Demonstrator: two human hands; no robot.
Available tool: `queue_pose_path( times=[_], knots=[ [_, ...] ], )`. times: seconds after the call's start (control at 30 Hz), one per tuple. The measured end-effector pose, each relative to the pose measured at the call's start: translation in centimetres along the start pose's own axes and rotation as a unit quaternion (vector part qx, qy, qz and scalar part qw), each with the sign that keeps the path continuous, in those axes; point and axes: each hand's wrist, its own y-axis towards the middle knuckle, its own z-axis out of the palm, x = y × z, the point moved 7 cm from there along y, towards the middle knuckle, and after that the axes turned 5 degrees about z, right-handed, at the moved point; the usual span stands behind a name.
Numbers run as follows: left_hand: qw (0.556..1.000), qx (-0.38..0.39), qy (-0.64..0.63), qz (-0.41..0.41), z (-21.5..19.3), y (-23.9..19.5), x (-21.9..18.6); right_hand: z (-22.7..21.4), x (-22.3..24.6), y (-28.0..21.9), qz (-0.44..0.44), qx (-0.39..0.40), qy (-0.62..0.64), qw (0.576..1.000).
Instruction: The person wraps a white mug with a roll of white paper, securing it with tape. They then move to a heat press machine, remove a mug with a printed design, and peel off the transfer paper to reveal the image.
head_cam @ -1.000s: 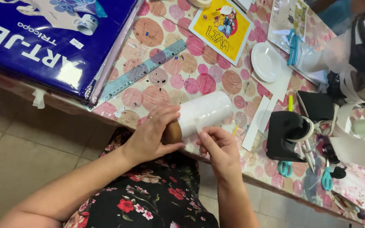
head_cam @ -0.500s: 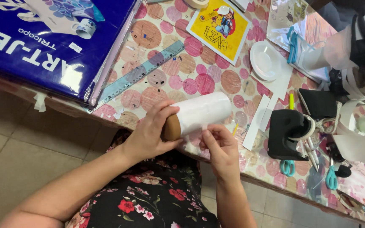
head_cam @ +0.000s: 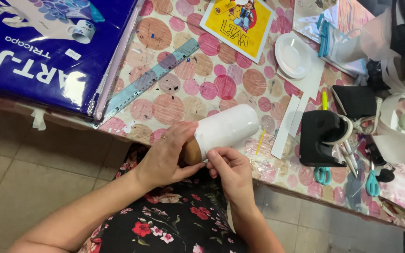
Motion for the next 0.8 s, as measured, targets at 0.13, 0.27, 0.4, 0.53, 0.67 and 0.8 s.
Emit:
queue_pose_path(
  times=[0.13,0.27,0.4,0.53,0.67,0.8],
  knots=[
    [1.0,-0.007,-0.025,0.003,-0.1,0.1,0.0,0.4,0.2,-0.3,0.007,-0.012,-0.011,1.0],
    [1.0,-0.012,-0.005,0.027,-0.1,0.0,0.0,0.6,0.5,-0.6,0.01,-0.022,-0.021,0.999],
    [0.999,-0.026,0.01,0.037,-0.2,0.0,-0.3,0.5,0.4,-0.7,0.009,-0.025,-0.007,1.0],
    [0.999,-0.023,0.019,0.026,0.0,0.0,-0.2,0.3,-0.2,-0.6,0.017,-0.024,0.009,1.0],
    [0.999,-0.022,0.033,0.027,-0.1,0.1,-0.3,0.2,-0.5,-0.5,0.024,-0.022,0.028,0.999],
    [0.999,-0.022,0.045,0.021,0.0,0.1,-0.2,0.1,-0.3,-0.5,0.023,-0.025,-0.005,0.999]
  ],
)
